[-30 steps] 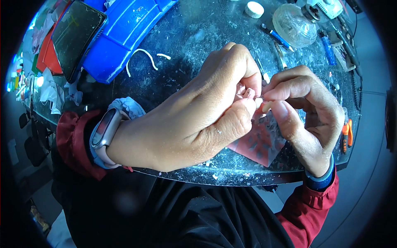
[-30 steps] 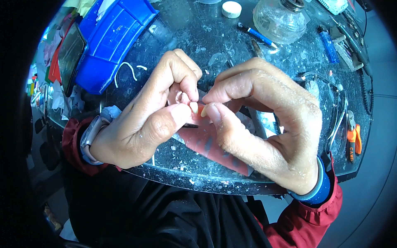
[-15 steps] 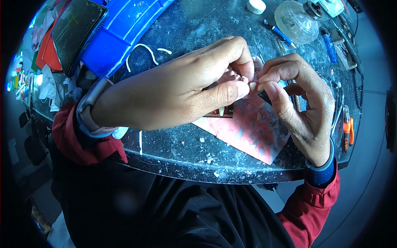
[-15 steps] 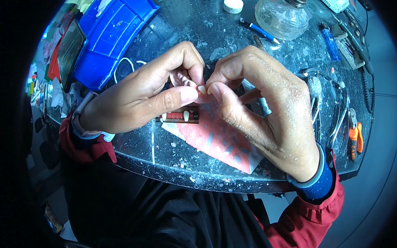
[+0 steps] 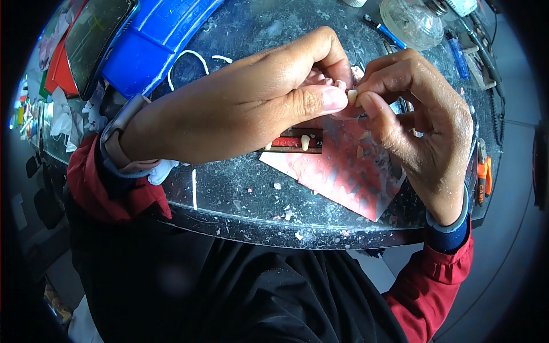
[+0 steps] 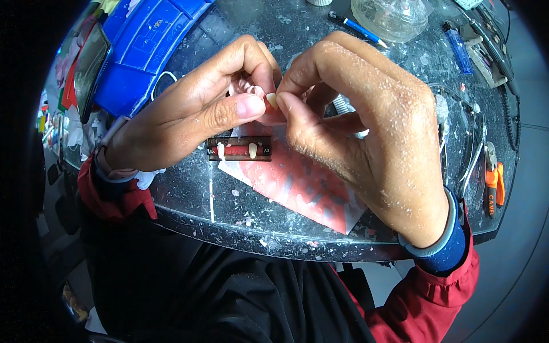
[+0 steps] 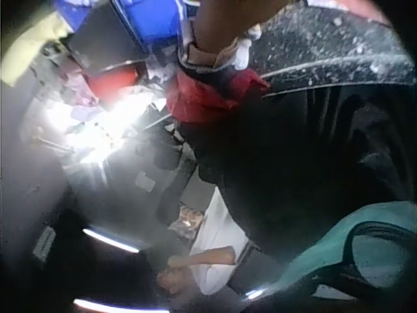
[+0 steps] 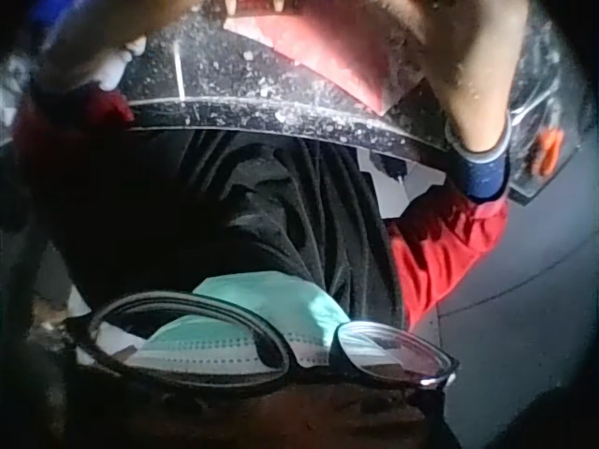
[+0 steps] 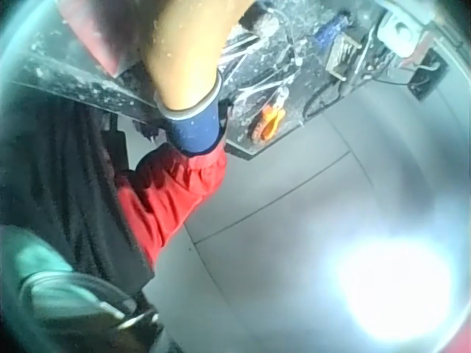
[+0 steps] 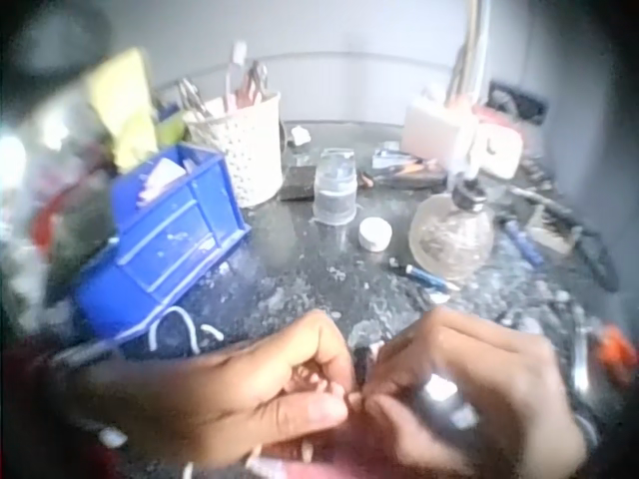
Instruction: The person crafts a denture by pressing artificial teeth into a wax denture base by hand, fitting it onto a dental cast, and shaping the wax around the teeth using a sculpting tool.
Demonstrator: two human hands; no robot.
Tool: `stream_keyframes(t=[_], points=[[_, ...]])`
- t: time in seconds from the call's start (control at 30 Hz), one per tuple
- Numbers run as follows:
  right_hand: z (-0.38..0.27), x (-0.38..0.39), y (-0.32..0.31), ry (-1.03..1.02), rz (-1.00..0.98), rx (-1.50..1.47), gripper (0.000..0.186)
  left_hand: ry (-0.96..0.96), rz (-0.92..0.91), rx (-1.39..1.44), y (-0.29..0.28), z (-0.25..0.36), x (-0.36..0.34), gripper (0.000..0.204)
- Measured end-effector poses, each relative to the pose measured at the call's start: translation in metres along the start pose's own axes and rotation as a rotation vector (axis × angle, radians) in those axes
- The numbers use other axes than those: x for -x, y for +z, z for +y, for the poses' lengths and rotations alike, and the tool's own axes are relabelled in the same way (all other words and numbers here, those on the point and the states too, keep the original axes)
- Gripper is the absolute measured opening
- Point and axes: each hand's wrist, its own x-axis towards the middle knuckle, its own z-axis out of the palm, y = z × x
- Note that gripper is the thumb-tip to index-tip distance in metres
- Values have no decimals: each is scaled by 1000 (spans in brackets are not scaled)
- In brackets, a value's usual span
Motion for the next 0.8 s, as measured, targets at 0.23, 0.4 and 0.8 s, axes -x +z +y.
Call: stream_keyframes(t=[0.23,0.4,0.8], points=[[4,2,2,76,7,-238,12,27,21,-8,0,-2,1,17],[11,1,2,21,5,-270,12,28,21,17,0,-3,0,18],[8,2,1,84,-25,-353,11,46,8,11,-1,-6,0,17]])
